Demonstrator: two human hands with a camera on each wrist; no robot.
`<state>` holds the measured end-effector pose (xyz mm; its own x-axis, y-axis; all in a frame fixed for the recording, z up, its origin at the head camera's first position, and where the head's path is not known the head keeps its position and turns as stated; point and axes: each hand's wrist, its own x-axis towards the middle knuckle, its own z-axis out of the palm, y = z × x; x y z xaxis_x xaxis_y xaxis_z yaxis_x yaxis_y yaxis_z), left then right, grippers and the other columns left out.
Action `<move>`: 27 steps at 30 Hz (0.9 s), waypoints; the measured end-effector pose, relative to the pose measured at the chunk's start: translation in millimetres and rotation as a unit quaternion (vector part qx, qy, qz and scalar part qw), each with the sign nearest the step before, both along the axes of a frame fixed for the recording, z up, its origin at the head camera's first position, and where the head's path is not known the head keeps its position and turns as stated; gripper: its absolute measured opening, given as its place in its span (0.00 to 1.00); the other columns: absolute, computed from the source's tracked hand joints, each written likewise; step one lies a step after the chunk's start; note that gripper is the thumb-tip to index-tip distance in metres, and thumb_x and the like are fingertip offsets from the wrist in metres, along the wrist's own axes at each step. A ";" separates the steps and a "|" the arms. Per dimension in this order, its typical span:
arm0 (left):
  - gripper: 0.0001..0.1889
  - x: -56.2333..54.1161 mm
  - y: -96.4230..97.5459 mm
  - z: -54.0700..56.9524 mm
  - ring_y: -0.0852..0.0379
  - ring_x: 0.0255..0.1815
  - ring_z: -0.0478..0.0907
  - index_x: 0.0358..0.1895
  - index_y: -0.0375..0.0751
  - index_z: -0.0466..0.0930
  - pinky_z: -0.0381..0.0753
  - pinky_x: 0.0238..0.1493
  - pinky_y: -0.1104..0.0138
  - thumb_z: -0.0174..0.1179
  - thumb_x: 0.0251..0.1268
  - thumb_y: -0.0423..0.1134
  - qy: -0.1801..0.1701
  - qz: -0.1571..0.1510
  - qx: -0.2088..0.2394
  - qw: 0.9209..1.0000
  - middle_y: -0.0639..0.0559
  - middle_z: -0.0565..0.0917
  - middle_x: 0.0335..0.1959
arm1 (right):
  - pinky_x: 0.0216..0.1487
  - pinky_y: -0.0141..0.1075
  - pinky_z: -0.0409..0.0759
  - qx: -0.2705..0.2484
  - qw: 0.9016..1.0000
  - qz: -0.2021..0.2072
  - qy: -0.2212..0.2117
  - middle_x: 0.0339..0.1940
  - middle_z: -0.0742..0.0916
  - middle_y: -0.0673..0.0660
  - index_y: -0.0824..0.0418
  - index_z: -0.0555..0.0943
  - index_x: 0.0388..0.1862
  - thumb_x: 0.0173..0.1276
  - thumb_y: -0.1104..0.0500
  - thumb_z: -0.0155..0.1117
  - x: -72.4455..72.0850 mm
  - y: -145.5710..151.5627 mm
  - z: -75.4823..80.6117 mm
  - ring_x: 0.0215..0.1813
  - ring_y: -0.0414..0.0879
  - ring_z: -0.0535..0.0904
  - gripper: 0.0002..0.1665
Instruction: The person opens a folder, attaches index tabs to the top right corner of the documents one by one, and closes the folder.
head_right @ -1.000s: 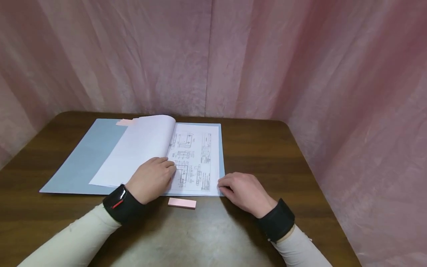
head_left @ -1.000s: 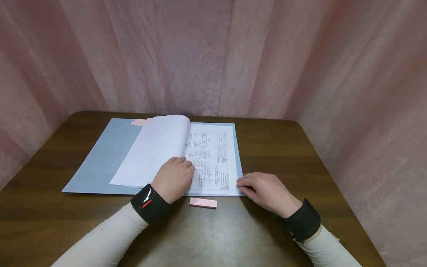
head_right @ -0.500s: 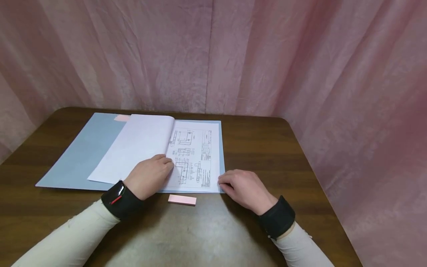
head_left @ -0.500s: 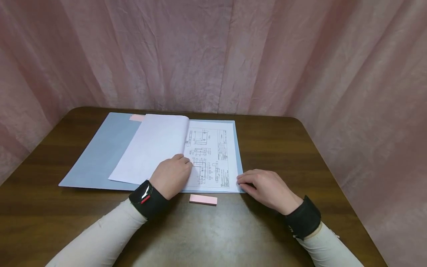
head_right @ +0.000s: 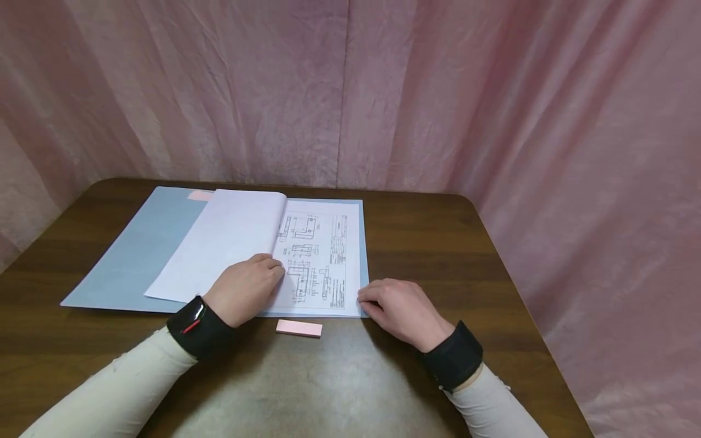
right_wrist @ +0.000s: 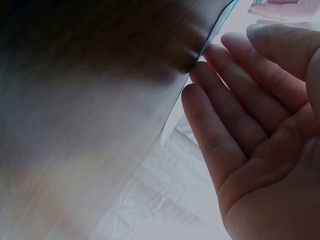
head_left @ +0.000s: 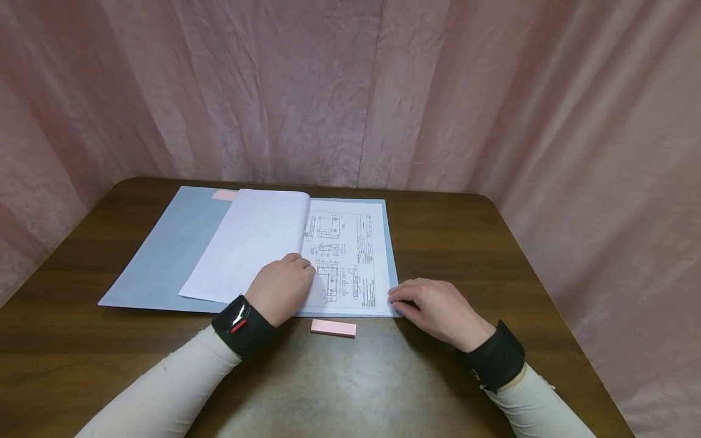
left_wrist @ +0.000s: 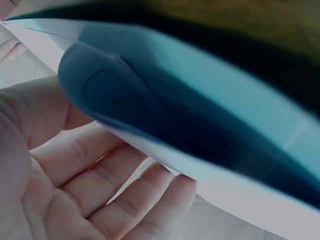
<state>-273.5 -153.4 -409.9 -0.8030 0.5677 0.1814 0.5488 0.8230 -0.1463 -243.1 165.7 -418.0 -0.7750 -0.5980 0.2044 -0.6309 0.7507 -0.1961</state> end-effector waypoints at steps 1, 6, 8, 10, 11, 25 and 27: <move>0.14 0.1 -0.1 -0.4 0.46 0.44 0.85 0.49 0.31 0.93 0.91 0.49 0.56 0.81 0.63 0.32 0.002 0.000 0.000 1.000 0.40 0.92 0.44 | 0.51 0.44 0.89 0.000 1.000 -0.001 0.001 0.53 0.94 0.50 0.55 0.95 0.53 0.70 0.60 0.83 0.1 -0.1 -0.2 0.52 0.45 0.90 0.13; 0.15 1.4 0.4 -2.2 0.45 0.42 0.85 0.48 0.32 0.93 0.90 0.47 0.55 0.83 0.61 0.33 0.022 -0.009 0.000 1.000 0.41 0.92 0.43 | 0.51 0.43 0.89 0.000 1.000 -0.006 -0.005 0.52 0.94 0.50 0.54 0.95 0.53 0.70 0.59 0.83 1.0 -1.3 -0.9 0.51 0.43 0.90 0.13; 0.15 3.1 1.0 -2.2 0.45 0.42 0.86 0.48 0.32 0.92 0.90 0.47 0.54 0.83 0.61 0.33 0.033 -0.018 0.007 0.999 0.41 0.92 0.42 | 0.51 0.43 0.89 0.001 1.000 -0.007 -0.009 0.52 0.94 0.49 0.54 0.95 0.53 0.71 0.58 0.83 1.5 -1.7 -1.5 0.51 0.43 0.90 0.13; 0.15 6.1 2.0 -1.2 0.45 0.42 0.87 0.48 0.33 0.92 0.90 0.46 0.54 0.83 0.61 0.34 0.041 -0.030 0.020 0.998 0.42 0.92 0.42 | 0.51 0.43 0.89 0.001 1.000 -0.007 -0.008 0.52 0.94 0.49 0.54 0.95 0.53 0.71 0.58 0.83 2.0 -1.7 -2.3 0.51 0.42 0.90 0.12; 0.15 8.1 2.5 -0.6 0.45 0.41 0.87 0.49 0.34 0.92 0.89 0.46 0.55 0.83 0.61 0.34 0.040 -0.037 0.030 0.998 0.42 0.92 0.42 | 0.51 0.43 0.89 0.001 1.000 -0.005 -0.007 0.52 0.94 0.49 0.54 0.95 0.53 0.71 0.58 0.83 2.1 -1.8 -2.5 0.51 0.43 0.90 0.12; 0.16 41.3 -1.8 5.1 0.56 0.39 0.81 0.53 0.42 0.91 0.84 0.43 0.62 0.81 0.66 0.41 -0.072 -0.148 0.109 0.980 0.53 0.88 0.40 | 0.49 0.42 0.89 -0.004 1.000 -0.004 0.000 0.51 0.94 0.49 0.55 0.95 0.52 0.70 0.60 0.83 2.4 -1.9 -2.3 0.50 0.43 0.90 0.13; 0.18 43.3 -2.6 5.3 0.57 0.39 0.80 0.54 0.43 0.91 0.83 0.43 0.62 0.82 0.66 0.44 -0.088 -0.159 0.106 0.978 0.54 0.87 0.41 | 0.49 0.42 0.89 -0.006 1.000 -0.003 0.002 0.51 0.94 0.49 0.55 0.95 0.52 0.69 0.60 0.83 2.5 -2.1 -2.2 0.50 0.43 0.90 0.13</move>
<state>-230.2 -156.0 -404.6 -0.6207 0.7588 0.1975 0.7837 0.6078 0.1281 -240.6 163.7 -420.3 -0.7780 -0.5906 0.2142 -0.6270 0.7520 -0.2036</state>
